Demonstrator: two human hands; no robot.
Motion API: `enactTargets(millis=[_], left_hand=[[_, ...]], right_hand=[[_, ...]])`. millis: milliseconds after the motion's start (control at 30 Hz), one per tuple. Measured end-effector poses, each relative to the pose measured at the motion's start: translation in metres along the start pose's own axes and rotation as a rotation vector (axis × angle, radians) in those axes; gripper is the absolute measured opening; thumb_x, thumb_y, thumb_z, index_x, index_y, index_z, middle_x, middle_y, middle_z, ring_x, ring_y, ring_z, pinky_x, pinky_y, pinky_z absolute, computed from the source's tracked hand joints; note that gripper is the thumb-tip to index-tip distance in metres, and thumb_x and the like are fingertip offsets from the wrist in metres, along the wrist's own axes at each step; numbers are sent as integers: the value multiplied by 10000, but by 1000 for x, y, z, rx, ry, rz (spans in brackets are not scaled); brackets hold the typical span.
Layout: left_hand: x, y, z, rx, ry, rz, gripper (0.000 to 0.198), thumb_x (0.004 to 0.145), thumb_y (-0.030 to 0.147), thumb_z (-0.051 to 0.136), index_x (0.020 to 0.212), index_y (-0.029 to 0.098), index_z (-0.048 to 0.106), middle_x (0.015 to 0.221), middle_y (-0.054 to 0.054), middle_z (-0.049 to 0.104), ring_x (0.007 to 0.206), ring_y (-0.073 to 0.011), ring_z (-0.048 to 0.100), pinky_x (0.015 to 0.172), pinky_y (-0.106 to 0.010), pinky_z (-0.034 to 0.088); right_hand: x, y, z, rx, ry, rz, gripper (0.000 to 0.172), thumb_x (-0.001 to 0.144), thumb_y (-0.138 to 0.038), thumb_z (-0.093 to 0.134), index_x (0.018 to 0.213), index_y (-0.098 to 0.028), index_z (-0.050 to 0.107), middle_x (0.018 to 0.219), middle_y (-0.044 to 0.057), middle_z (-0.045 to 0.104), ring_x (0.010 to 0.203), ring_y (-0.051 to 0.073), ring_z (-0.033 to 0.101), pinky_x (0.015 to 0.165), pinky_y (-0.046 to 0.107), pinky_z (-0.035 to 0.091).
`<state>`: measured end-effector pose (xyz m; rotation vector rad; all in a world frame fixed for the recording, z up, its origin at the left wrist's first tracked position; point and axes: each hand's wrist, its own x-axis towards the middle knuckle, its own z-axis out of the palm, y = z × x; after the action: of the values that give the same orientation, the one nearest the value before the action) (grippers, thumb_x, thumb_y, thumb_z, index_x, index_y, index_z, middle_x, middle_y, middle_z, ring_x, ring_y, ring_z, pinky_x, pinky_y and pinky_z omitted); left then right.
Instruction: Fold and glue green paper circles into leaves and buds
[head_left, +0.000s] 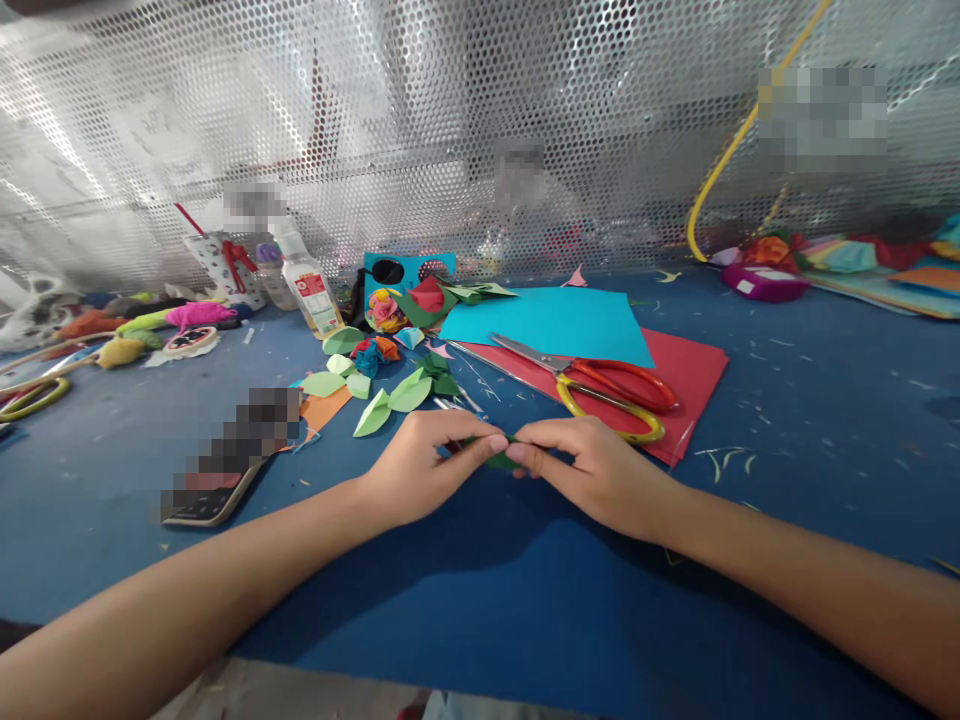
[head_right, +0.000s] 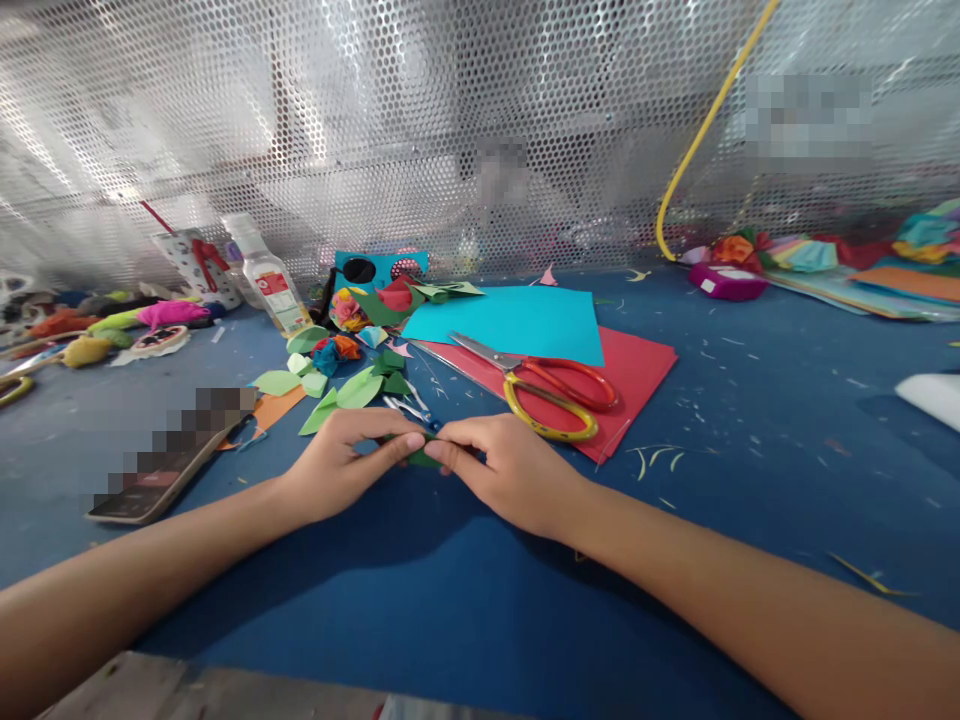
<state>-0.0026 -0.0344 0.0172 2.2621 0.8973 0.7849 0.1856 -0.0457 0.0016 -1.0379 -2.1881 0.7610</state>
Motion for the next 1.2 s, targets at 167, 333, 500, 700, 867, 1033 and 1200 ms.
enactTargets(millis=[167, 333, 500, 700, 867, 1033, 1200], left_hand=[[-1, -6, 3, -29, 111, -45, 222, 825, 276, 503, 941, 166, 657, 776, -46, 664, 565, -99, 568, 543, -203, 459], [0, -8, 2, -57, 215, -41, 215, 815, 251, 520, 957, 168, 660, 702, -31, 657, 515, -89, 560, 486, -184, 452], [0, -9, 2, -87, 265, -67, 216, 804, 259, 538, 971, 184, 653, 581, -2, 610, 491, -94, 549, 466, -188, 441], [1, -8, 3, -165, 285, -96, 232, 802, 258, 541, 1004, 158, 597, 585, 14, 566, 506, -84, 558, 485, -178, 454], [0, -8, 3, -202, 285, -90, 217, 806, 261, 538, 988, 156, 588, 580, 24, 542, 504, -75, 549, 491, -174, 450], [0, -9, 3, -221, 270, -97, 219, 803, 266, 542, 989, 158, 581, 592, 22, 541, 511, -80, 550, 497, -186, 449], [0, -9, 4, -227, 239, -126, 226, 807, 289, 534, 991, 165, 579, 619, 14, 556, 530, -88, 561, 515, -196, 463]], right_hand=[[1, 1, -1, 23, 59, 30, 251, 876, -315, 428, 720, -181, 572, 641, -15, 599, 612, 110, 562, 566, 209, 394], [2, 3, -1, 36, 76, 32, 180, 878, -235, 413, 805, -189, 571, 629, -20, 588, 610, 110, 568, 577, 213, 414], [2, 0, -1, 92, 74, 24, 200, 898, -225, 369, 941, -200, 562, 703, -1, 630, 632, 117, 581, 596, 233, 436], [0, 0, 0, 136, 71, 49, 201, 904, -252, 365, 1039, -203, 505, 773, 13, 635, 677, 127, 586, 648, 256, 449], [-1, 1, 0, 144, 88, 84, 189, 888, -274, 394, 1033, -194, 486, 674, 3, 604, 677, 142, 604, 640, 256, 465], [-2, 1, -1, 205, 86, 116, 168, 873, -255, 419, 1018, -200, 482, 694, 1, 631, 675, 131, 616, 638, 239, 474], [0, 1, 0, 281, 58, 104, 118, 872, -237, 420, 946, -206, 507, 767, -4, 648, 684, 104, 598, 645, 208, 470]])
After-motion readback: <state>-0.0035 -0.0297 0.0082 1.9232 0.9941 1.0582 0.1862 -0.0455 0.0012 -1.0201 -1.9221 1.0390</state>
